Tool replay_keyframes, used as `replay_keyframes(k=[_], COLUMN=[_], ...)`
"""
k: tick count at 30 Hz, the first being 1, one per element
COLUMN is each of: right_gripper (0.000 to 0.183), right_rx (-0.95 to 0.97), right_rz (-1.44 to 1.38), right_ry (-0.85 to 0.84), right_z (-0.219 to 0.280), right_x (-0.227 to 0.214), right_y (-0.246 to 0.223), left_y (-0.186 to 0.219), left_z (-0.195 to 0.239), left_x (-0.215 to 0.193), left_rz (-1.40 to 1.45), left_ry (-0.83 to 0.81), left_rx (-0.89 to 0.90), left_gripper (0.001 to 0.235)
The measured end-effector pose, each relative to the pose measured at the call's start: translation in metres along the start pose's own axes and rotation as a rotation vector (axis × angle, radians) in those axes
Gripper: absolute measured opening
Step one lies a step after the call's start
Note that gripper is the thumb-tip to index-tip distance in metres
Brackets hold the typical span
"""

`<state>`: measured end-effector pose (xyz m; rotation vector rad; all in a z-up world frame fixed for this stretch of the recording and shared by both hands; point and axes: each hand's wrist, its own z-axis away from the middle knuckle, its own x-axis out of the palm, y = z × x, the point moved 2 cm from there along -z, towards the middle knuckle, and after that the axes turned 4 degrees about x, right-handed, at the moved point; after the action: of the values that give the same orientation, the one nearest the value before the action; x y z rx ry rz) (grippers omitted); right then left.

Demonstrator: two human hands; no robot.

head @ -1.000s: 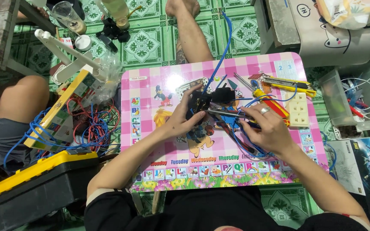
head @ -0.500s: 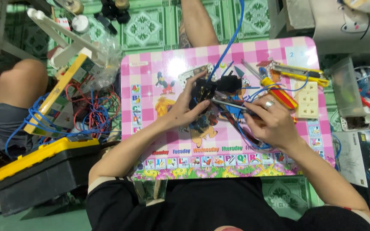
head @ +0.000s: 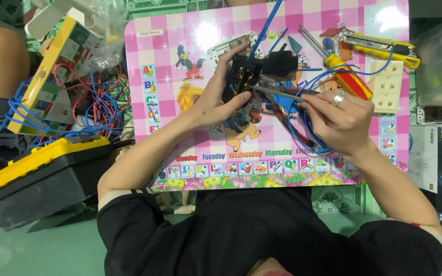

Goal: The person uses a screwdriver to loosen screws on a black electrical component and then uses pliers to adjust internal metal contacts. They continue to manipulate the component and wires on a cluttered workbench.

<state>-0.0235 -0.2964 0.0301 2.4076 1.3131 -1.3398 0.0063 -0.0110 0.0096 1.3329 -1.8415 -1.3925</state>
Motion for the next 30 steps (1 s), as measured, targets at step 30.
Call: replay_keyframes(k=[30], right_gripper=[0.012], right_rx=[0.046], right_rz=[-0.066], right_ry=[-0.098], right_z=[0.003], right_x=[0.009], right_y=[0.001], left_y=[0.010], left_z=[-0.001], left_x=[0.001], left_rz=[0.118], left_ry=[-0.087], left_rx=[-0.060], left_gripper=[0.066])
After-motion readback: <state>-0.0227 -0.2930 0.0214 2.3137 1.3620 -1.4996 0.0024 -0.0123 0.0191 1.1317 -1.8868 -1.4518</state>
